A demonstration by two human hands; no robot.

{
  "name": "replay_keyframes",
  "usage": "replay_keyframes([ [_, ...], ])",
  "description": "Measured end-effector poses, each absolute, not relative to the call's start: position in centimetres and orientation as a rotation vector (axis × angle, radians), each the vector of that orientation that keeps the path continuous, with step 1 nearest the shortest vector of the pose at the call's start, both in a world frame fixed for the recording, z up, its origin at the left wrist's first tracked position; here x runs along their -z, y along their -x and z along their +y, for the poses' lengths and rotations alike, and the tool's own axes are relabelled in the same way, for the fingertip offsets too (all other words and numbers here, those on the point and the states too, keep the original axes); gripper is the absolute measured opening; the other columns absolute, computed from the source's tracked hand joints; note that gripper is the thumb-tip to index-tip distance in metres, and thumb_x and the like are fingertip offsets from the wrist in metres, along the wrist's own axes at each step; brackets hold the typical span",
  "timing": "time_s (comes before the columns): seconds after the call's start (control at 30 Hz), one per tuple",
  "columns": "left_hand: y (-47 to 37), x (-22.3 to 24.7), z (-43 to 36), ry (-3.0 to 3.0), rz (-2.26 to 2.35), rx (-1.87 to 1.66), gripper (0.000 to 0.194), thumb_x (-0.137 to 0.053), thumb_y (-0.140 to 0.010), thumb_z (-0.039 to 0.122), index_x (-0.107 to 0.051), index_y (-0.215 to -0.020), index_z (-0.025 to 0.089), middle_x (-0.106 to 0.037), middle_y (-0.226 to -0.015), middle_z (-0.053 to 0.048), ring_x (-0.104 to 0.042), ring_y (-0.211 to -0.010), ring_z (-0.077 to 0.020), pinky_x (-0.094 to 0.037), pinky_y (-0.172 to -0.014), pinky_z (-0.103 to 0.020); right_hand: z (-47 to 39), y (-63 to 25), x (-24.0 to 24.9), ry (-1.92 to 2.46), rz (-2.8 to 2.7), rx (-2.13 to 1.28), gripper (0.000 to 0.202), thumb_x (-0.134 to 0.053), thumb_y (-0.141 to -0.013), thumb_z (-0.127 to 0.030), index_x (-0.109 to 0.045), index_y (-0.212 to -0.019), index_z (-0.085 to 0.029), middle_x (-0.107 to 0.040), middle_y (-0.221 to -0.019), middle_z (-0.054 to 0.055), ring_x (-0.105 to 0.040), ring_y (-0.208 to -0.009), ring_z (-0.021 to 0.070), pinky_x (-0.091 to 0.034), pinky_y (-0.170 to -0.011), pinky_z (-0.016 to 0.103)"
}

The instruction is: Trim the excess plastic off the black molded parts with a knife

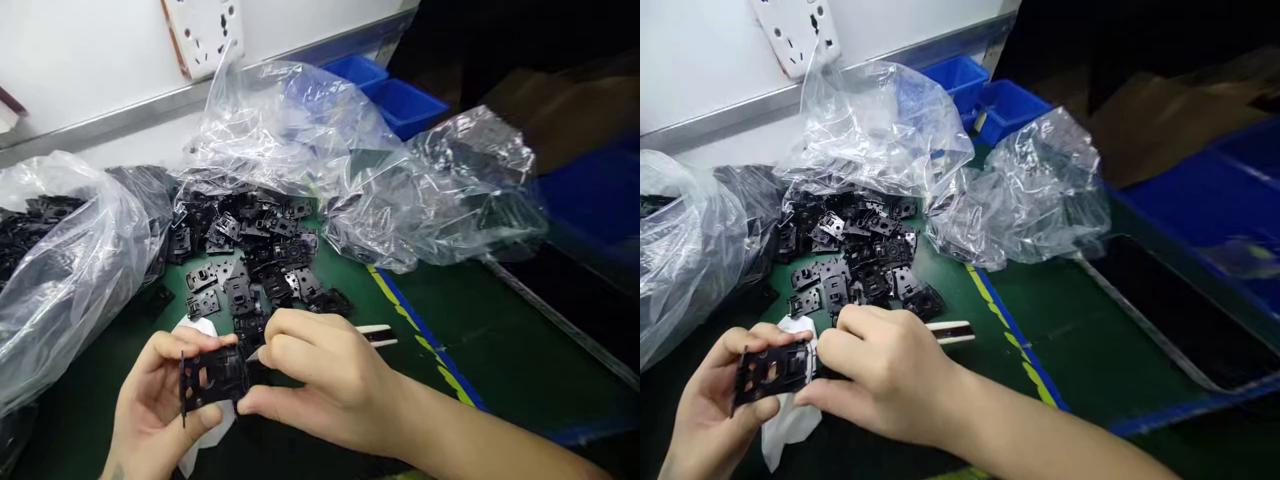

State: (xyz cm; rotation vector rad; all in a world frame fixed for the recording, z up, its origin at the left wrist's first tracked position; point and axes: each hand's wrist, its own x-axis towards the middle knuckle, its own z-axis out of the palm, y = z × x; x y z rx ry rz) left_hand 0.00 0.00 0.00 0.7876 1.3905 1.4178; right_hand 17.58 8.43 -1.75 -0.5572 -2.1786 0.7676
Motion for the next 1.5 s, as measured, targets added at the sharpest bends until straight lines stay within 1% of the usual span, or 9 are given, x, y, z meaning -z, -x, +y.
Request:
replay_keyframes([
  [0.2, 0.0, 0.0, -0.2, -0.771, 1.408, -1.392, 0.03, -0.086, -0.064, 0.025, -0.064, -0.084, 0.023, -0.067, -0.09, 0.0, -0.068, -0.096, -0.019, -0.057, -0.082, -0.021, 8.2, -17.6, 1.6, 0.556, -2.195, -0.801, 0.033, -0.066, -0.088, -0.039, -0.064, -0.071, -0.01, -0.049, -0.065, 0.001, -0.043, -0.057, 0.0127, -0.032, -0.05, 0.024],
  [0.4, -0.1, -0.1, -0.1, -0.749, 1.4, -1.392, 0.032, -0.086, -0.063, 0.025, -0.063, -0.084, 0.023, -0.067, -0.09, 0.001, -0.068, -0.098, -0.0207, -0.057, -0.083, -0.022, 8.3, -17.5, 1.7, 0.545, -2.142, -0.885, 0.031, -0.072, -0.084, -0.034, -0.062, -0.068, -0.009, -0.049, -0.063, 0.001, -0.045, -0.056, 0.012, -0.033, -0.049, 0.024],
  [0.6, -0.4, -0.1, 0.0, -0.756, 1.421, -1.398, 0.031, -0.086, -0.063, 0.026, -0.062, -0.083, 0.023, -0.066, -0.09, 0.001, -0.068, -0.099, -0.0212, -0.058, -0.082, -0.023, 8.1, -17.5, 1.5, 0.508, -2.158, -0.904, 0.031, -0.067, -0.088, -0.026, -0.058, -0.063, -0.011, -0.049, -0.061, 0.001, -0.043, -0.054, 0.0113, -0.032, -0.048, 0.023],
  [0.87, -0.6, -0.5, -0.1, -0.703, 1.448, -1.417, 0.034, -0.088, -0.059, 0.026, -0.064, -0.083, 0.023, -0.066, -0.089, 0.0, -0.069, -0.092, -0.0196, -0.058, -0.077, -0.02, 8.3, -17.5, 1.6, 0.536, -2.109, -0.916, 0.04, -0.063, -0.089, -0.042, -0.065, -0.071, -0.006, -0.057, -0.063, 0.005, -0.051, -0.058, 0.0141, -0.039, -0.052, 0.025],
  [1.03, -0.7, -0.5, -0.1, -0.674, 1.464, -1.411, 0.035, -0.089, -0.058, 0.028, -0.063, -0.081, 0.022, -0.065, -0.089, 0.0, -0.068, -0.095, -0.0215, -0.058, -0.078, -0.022, 8.2, -17.4, 1.7, 0.526, -2.123, -0.91, 0.03, -0.066, -0.089, -0.031, -0.062, -0.069, -0.009, -0.054, -0.063, 0.003, -0.048, -0.057, 0.0127, -0.037, -0.051, 0.023],
  [1.13, -0.8, -0.4, -0.1, -0.689, 1.476, -1.409, 0.034, -0.088, -0.06, 0.028, -0.062, -0.083, 0.023, -0.066, -0.091, 0.001, -0.069, -0.093, -0.0185, -0.057, -0.076, -0.018, 8.2, -17.3, 1.8, 0.511, -2.111, -0.957, 0.026, -0.066, -0.089, -0.024, -0.059, -0.067, -0.012, -0.054, -0.063, 0.002, -0.047, -0.056, 0.0117, -0.035, -0.051, 0.023],
  [1.23, -0.8, -0.3, 0.0, -0.742, 1.493, -1.444, 0.033, -0.086, -0.063, 0.027, -0.061, -0.084, 0.023, -0.067, -0.092, 0.001, -0.068, -0.091, -0.0149, -0.056, -0.075, -0.014, 8.1, -17.3, 1.7, 0.497, -1.991, -1.18, 0.028, -0.072, -0.085, -0.024, -0.055, -0.065, -0.014, -0.055, -0.064, 0.0, -0.048, -0.057, 0.0102, -0.035, -0.052, 0.022],
  [1.37, -1.0, -0.1, 0.0, -0.86, 1.535, -1.52, 0.03, -0.084, -0.067, 0.024, -0.06, -0.085, 0.022, -0.067, -0.095, 0.001, -0.067, -0.094, -0.0136, -0.055, -0.079, -0.013, 8.2, -17.5, 0.9, 0.572, -1.622, -1.822, 0.034, -0.085, -0.069, -0.03, -0.052, -0.069, -0.017, -0.052, -0.067, -0.005, -0.043, -0.054, 0.006, -0.033, -0.046, 0.017],
  [1.5, -1.1, -0.1, -0.1, -0.927, 1.519, -1.541, 0.026, -0.082, -0.07, 0.022, -0.061, -0.086, 0.023, -0.067, -0.094, 0.001, -0.068, -0.095, -0.0154, -0.056, -0.081, -0.017, 8.7, -17.6, 0.2, 0.741, -1.35, -2.144, 0.032, -0.083, -0.067, -0.016, -0.053, -0.079, -0.018, -0.055, -0.076, -0.004, -0.051, -0.065, 0.0076, -0.039, -0.054, 0.016],
])
